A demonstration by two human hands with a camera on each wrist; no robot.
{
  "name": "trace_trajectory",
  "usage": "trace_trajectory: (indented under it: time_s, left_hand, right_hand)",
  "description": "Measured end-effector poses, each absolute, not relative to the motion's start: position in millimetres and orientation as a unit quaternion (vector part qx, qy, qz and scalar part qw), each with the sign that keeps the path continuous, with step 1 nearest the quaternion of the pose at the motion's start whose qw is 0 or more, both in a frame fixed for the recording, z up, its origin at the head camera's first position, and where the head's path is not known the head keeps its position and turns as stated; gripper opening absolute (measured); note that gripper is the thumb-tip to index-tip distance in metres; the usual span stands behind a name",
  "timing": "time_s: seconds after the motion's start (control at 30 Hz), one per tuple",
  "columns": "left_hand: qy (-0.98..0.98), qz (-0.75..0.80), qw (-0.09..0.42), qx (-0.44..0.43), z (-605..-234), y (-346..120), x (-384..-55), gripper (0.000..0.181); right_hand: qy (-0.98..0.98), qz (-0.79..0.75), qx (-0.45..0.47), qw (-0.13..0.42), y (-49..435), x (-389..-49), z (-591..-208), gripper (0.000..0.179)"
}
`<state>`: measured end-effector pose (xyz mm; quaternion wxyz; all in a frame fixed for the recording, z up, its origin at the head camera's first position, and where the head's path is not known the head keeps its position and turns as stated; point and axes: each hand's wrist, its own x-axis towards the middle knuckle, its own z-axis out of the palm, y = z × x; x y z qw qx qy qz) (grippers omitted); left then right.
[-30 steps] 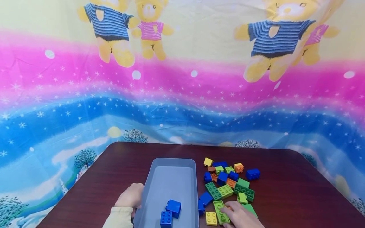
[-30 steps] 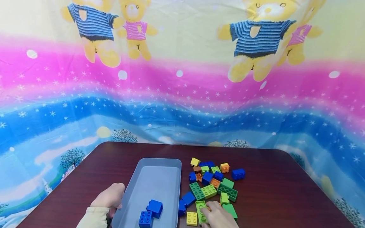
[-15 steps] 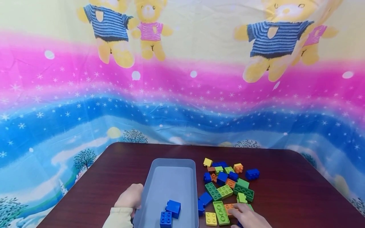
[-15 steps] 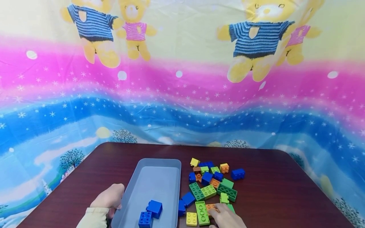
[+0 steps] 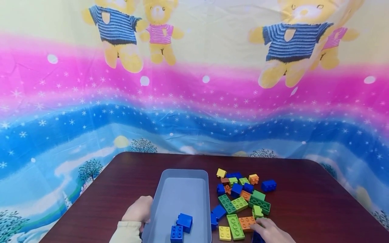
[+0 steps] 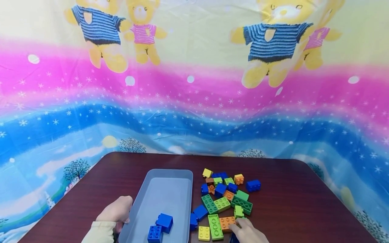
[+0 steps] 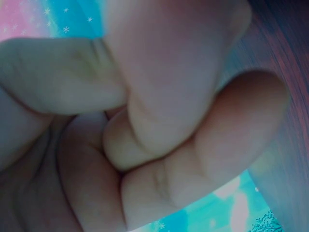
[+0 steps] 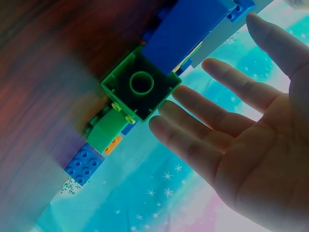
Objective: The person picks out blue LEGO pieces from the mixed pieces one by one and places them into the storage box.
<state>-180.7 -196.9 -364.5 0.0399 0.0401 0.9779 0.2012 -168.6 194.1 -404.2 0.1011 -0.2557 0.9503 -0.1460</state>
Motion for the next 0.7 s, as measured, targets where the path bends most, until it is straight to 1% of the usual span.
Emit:
trace_trajectory:
  time_s: [0.2,0.4,0.5,0.63,0.7]
  left_hand:
    - [0.979,0.198,0.036,0.041,-365,-197,-180,0.025]
    - [0.978,0.200,0.042,0.033,-365,-197,-182,0.024]
    - [0.978,0.201,0.045,0.031,-365,-198,-182,0.024]
    - [0.978,0.202,0.047,0.029,-365,-198,-182,0.024]
    - [0.978,0.202,0.048,0.028,-365,-198,-182,0.024]
  right_hand:
    - [0.937,-0.135,-0.320,0.043,198,-166,-407,0.050]
    - [0.926,-0.136,-0.352,0.014,199,-165,-409,0.046]
    - [0.909,-0.137,-0.393,-0.031,199,-165,-413,0.043]
    - [0.873,-0.133,-0.454,-0.116,197,-167,-417,0.036]
    - [0.860,-0.131,-0.473,-0.140,196,-169,-418,0.032]
